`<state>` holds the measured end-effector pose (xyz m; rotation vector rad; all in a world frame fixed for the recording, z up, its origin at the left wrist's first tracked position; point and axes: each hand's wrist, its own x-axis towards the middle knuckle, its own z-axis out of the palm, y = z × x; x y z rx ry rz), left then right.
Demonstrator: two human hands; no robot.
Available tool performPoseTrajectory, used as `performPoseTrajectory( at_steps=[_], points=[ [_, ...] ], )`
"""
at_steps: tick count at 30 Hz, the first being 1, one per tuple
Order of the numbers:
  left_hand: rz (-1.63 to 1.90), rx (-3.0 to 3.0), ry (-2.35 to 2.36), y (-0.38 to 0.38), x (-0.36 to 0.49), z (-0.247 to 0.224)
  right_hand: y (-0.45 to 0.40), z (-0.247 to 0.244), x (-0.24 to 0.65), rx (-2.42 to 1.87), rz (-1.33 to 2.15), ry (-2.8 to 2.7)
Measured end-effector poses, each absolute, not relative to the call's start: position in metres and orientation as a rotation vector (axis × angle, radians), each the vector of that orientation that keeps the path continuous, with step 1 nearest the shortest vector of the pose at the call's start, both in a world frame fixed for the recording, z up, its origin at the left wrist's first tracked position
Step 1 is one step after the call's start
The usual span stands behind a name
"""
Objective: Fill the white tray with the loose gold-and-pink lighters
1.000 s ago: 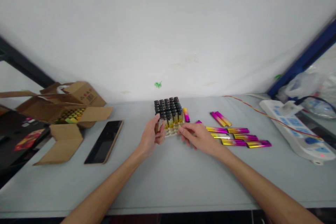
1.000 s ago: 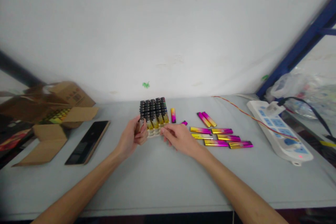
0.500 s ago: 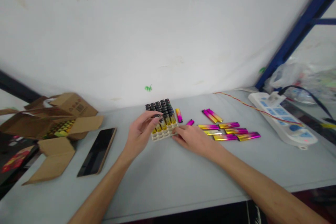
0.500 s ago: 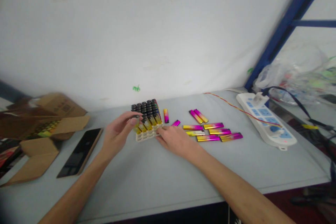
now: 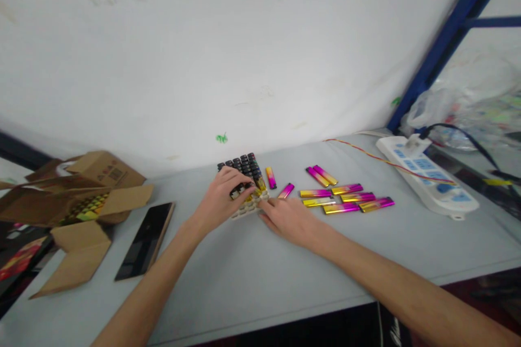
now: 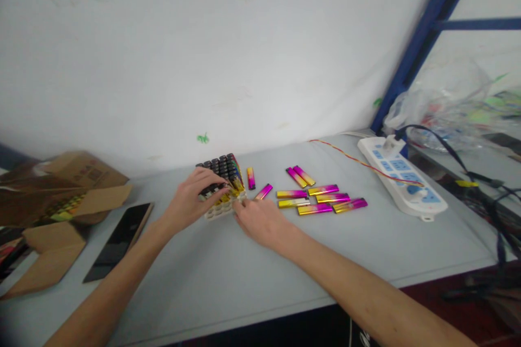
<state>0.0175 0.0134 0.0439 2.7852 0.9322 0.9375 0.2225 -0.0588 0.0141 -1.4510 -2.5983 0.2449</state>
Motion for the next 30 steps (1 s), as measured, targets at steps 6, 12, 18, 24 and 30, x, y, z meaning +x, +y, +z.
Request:
performPoseTrajectory(
  at_steps=[6, 12, 18, 24, 30],
  points=[
    [0.681, 2.882, 0.908, 0.016, 0.02, 0.056, -0.057, 0.014, 0.224, -1.439, 0.259, -2.596],
    [0.836, 2.979, 0.989, 0.019, 0.017, 0.037, -0.057, 0.014, 0.225, -1.438, 0.253, -2.611],
    [1.021, 2.99, 0.998, 0.009, 0.013, 0.031, -0.049, 0.028, 0.236, -1.476, 0.239, -2.536],
    [1.272, 2.89, 1.185, 0.002, 0.0, 0.023, -0.018, 0.044, 0.308, -1.873, 0.069, -2.098],
    [1.329, 2.714, 1.335, 0.004, -0.014, 0.012, -0.014, 0.043, 0.388, -1.862, 0.354, -2.058]
  ],
)
